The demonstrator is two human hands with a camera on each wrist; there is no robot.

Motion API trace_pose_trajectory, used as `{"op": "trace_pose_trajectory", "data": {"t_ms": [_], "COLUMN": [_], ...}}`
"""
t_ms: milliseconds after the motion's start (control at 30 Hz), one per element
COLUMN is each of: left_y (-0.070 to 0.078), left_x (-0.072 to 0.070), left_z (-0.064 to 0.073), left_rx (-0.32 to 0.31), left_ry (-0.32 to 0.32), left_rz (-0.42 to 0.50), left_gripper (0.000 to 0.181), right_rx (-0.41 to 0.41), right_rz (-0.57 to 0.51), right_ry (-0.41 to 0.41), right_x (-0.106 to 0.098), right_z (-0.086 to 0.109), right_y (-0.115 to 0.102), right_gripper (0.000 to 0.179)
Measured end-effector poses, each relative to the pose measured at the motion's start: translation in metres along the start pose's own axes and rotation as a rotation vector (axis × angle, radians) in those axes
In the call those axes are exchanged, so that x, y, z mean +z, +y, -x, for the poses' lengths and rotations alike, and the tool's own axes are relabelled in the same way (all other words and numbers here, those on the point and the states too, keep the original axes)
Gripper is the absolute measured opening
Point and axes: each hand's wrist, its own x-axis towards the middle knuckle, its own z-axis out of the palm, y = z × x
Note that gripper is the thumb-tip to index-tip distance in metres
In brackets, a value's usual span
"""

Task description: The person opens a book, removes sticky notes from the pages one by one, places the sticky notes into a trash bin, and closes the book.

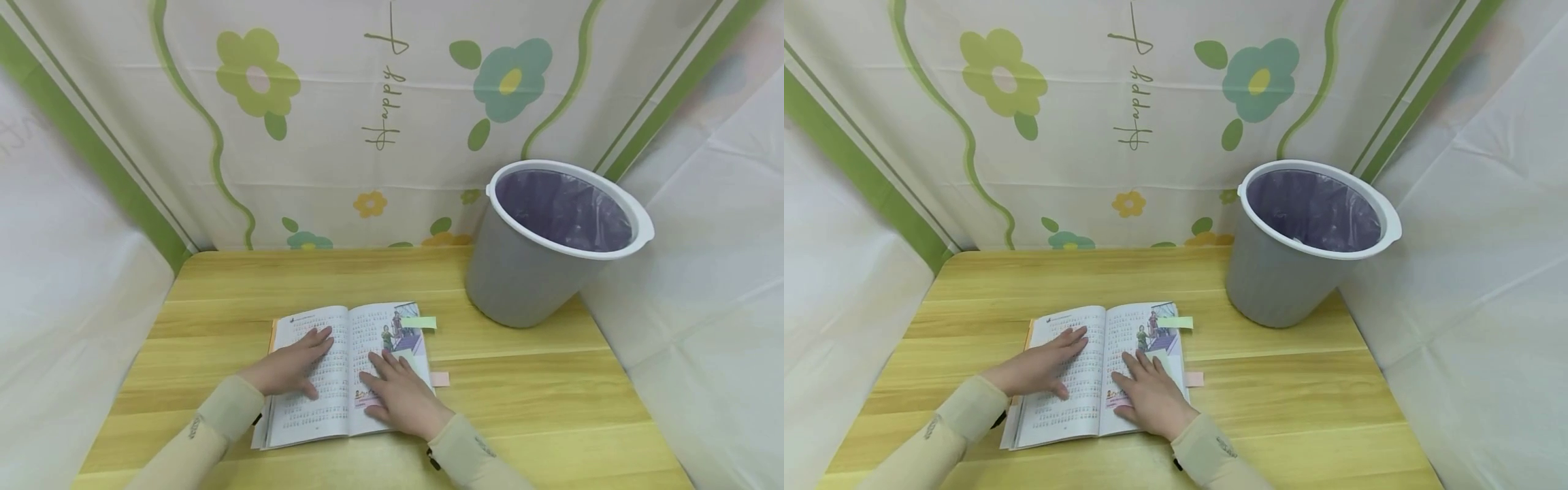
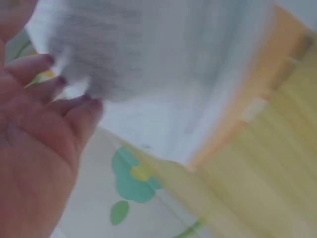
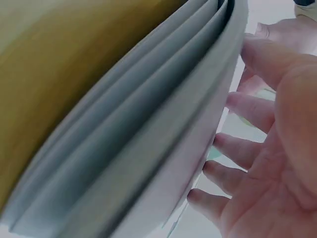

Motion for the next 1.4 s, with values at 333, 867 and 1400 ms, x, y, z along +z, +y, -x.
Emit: {"op": "trace_pose_trajectory", "data": {"t_ms": [333, 867, 1400], "left_y": [0.029, 0.033, 0.039], "left_x": [0.026, 0.057, 0.069], "left_z": [-0.013, -0.029, -0.041], "left_rx": [-0.078, 0.059, 0.059], "left_ry": [0.054, 0.246, 0.234], "left_rz": [0.017, -0.376, -0.449], "left_gripper": [0.113, 0.064, 0.077], "right_rx": [0.061, 0.078, 0.123], "right_rz": [-0.053, -0.004, -0.04], "right_ry": [-0.002, 0.003, 0.079], "right_x": [0.011, 0.02, 0.02], "right_z": [0.011, 0.018, 0.021], "right_y": [0.013, 0.015, 0.028], "right_gripper": [0.067, 0.065, 0.061]}}
